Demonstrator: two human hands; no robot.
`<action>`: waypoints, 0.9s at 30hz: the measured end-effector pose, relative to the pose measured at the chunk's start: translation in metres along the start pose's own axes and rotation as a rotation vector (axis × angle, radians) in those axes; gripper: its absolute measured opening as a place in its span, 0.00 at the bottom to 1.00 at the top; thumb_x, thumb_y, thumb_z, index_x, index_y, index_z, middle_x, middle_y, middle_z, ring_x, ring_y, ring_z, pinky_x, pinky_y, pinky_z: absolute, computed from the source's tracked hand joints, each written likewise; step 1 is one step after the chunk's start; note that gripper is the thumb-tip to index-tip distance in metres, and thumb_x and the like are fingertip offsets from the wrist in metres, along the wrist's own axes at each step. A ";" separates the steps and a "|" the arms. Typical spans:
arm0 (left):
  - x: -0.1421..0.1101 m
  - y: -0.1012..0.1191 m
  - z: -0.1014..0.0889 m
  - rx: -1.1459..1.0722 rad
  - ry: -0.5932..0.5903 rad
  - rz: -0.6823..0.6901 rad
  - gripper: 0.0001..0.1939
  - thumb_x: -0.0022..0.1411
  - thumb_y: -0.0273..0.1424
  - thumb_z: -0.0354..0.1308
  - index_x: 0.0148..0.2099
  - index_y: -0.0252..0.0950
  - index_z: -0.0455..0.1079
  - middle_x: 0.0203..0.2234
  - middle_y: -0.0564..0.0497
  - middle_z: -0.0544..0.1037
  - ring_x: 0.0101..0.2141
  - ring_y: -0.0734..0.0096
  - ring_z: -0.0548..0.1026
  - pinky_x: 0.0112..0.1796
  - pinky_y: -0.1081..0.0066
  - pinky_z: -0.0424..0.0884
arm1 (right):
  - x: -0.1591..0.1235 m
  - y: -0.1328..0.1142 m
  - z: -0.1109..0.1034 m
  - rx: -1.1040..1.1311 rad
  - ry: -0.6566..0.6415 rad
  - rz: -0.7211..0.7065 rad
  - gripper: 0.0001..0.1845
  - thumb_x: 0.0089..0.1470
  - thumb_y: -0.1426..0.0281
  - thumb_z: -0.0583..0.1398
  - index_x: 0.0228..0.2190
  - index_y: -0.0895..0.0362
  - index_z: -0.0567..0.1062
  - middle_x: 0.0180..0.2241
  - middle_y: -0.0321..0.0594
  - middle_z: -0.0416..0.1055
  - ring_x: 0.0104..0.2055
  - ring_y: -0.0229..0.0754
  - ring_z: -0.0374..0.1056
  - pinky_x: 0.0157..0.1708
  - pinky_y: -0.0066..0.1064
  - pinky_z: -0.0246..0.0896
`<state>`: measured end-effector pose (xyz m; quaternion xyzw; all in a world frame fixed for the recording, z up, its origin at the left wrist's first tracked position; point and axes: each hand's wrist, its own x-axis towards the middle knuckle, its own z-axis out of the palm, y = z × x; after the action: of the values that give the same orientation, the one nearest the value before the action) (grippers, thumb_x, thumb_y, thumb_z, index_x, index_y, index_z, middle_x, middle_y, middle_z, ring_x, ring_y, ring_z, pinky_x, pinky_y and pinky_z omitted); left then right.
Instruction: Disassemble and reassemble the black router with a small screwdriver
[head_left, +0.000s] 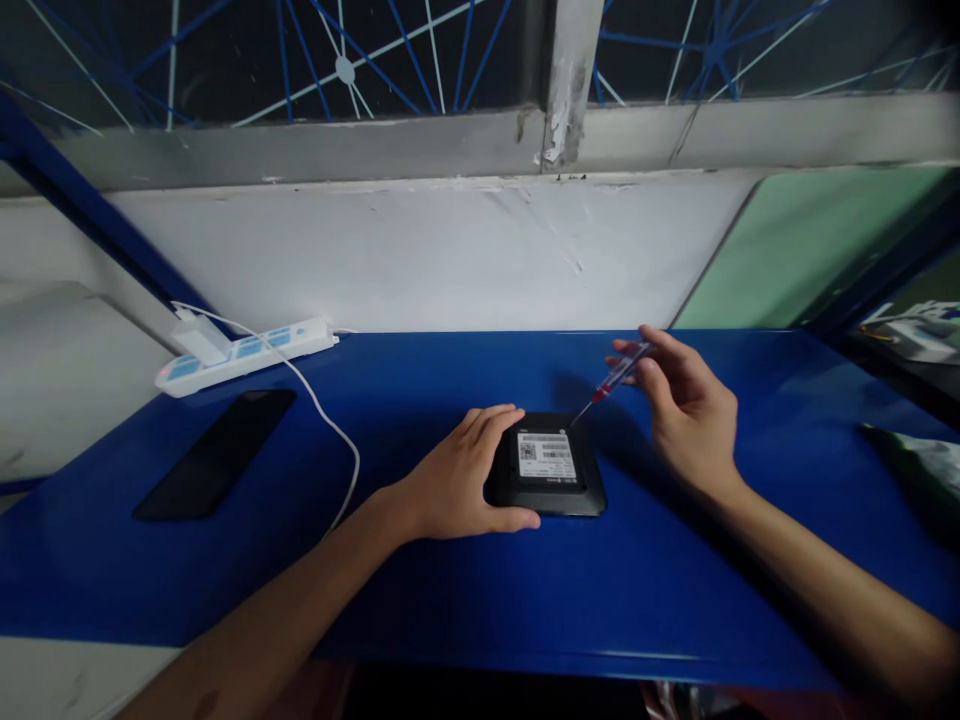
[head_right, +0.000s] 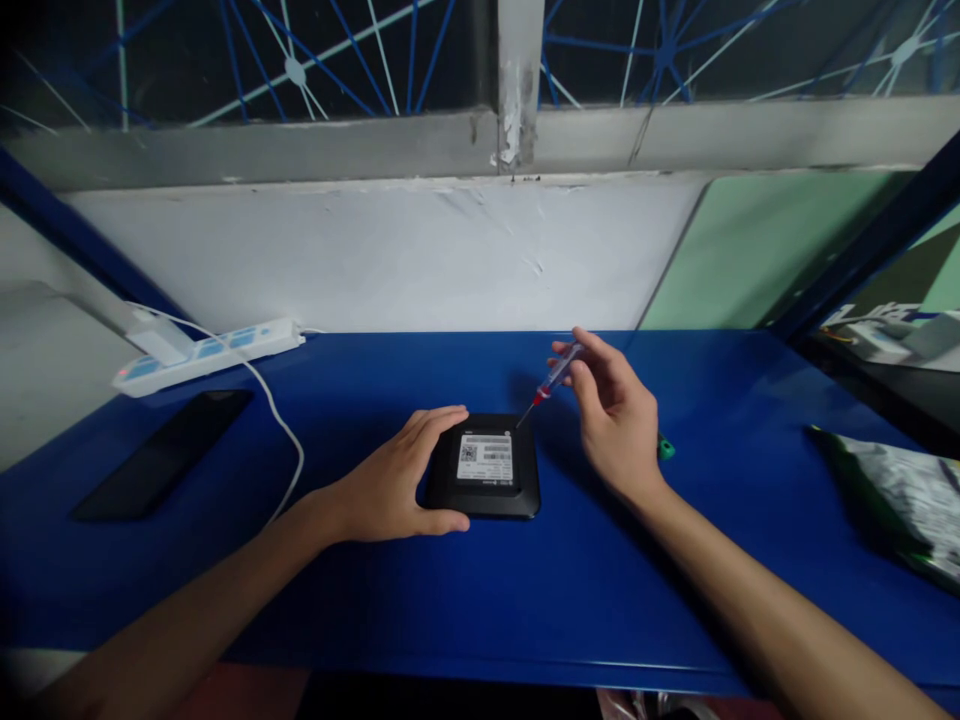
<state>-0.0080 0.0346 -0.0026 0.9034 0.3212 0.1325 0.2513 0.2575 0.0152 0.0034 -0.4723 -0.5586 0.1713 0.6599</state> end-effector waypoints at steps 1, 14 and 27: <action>0.000 0.000 0.000 0.006 -0.003 -0.004 0.56 0.50 0.54 0.66 0.70 0.38 0.43 0.67 0.34 0.53 0.66 0.34 0.52 0.61 0.35 0.56 | 0.001 0.001 0.000 -0.011 0.010 -0.011 0.17 0.62 0.65 0.60 0.53 0.48 0.73 0.44 0.40 0.78 0.44 0.44 0.76 0.46 0.42 0.76; 0.000 0.002 -0.001 0.019 -0.002 -0.009 0.56 0.50 0.55 0.66 0.71 0.39 0.42 0.67 0.35 0.54 0.66 0.35 0.53 0.61 0.36 0.58 | 0.000 -0.003 -0.001 0.031 -0.042 0.050 0.20 0.64 0.65 0.58 0.57 0.46 0.70 0.50 0.41 0.76 0.46 0.45 0.78 0.48 0.43 0.76; 0.000 0.003 -0.001 0.034 -0.020 -0.025 0.57 0.51 0.55 0.65 0.71 0.38 0.40 0.67 0.33 0.52 0.66 0.34 0.52 0.60 0.35 0.58 | 0.001 0.003 -0.002 0.000 -0.089 0.080 0.22 0.61 0.62 0.61 0.56 0.47 0.67 0.43 0.40 0.74 0.35 0.40 0.76 0.33 0.34 0.78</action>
<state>-0.0067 0.0329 0.0001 0.9047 0.3323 0.1150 0.2406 0.2601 0.0166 0.0019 -0.4862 -0.5678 0.2184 0.6272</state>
